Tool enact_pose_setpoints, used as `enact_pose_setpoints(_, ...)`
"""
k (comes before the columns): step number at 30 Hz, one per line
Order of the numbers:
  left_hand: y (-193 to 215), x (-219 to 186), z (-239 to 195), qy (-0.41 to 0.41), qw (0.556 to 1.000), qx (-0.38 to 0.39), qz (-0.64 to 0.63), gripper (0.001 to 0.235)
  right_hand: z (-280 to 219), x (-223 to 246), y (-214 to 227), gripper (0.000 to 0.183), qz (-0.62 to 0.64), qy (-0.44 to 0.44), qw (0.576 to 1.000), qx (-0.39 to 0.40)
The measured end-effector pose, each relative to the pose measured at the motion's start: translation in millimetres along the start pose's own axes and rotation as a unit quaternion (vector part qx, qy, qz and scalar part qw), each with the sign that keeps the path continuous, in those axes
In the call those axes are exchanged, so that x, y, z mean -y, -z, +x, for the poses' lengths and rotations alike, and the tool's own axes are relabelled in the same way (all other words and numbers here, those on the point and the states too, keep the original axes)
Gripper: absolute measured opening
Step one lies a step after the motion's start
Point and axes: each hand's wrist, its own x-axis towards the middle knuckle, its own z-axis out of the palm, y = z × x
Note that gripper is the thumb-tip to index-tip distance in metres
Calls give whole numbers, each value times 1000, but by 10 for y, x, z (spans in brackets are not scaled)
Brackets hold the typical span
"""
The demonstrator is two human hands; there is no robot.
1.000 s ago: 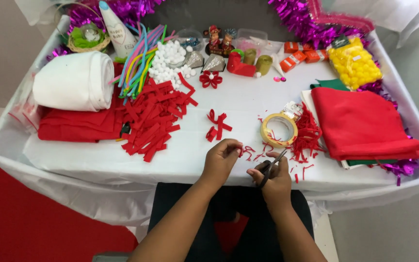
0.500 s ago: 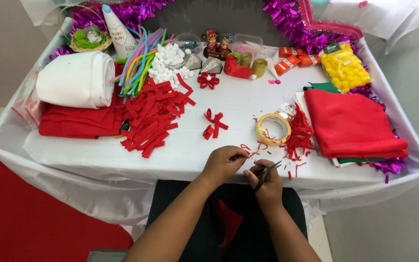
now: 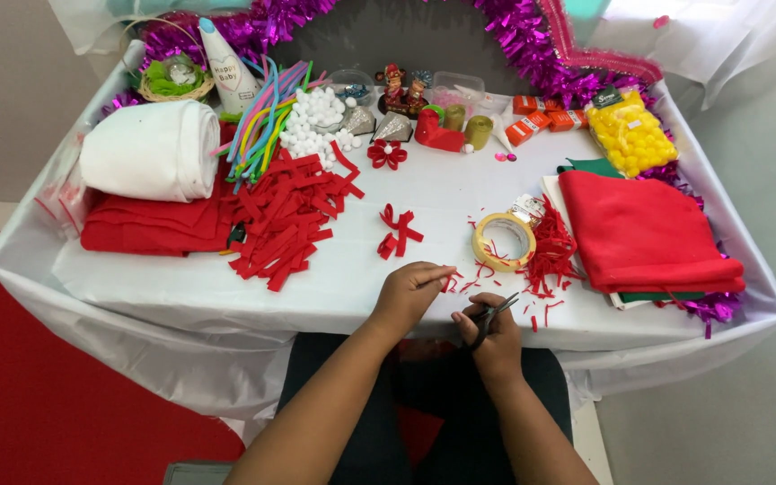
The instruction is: The person uses scissors to cut small strips of red fabric into smaller pieces on a white table. They repeatedly pick up fabric strips, cut them, and place the cut pieces on the table. The workspace contains various craft supplies including tape, pom-poms, and additional fabric.
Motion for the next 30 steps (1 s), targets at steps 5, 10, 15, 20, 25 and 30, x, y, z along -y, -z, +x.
enact_pose_setpoints(5,-12,49,42,23,999,-46,11,31,19,-239,-8,41,-7,5,1000,-2)
enact_pose_setpoints(10,0,-107,-65,17,975,-221,-20,40,21,-331,-9,39,1,11,1000,-1)
enact_pose_setpoints(15,-12,-173,-64,27,946,-317,-63,62,-8,-219,-50,35,-13,24,1000,-11)
enact_pose_setpoints(20,-48,-51,-3,14,952,-298,-70,72,13,-181,-11,35,-28,55,998,1)
enact_pose_setpoints(25,-10,-187,0,40,955,-282,-80,76,6,-120,-11,35,-17,61,998,7)
enact_pose_setpoints(30,40,-112,68,66,933,-328,-133,82,12,-125,-5,34,-5,75,997,10)
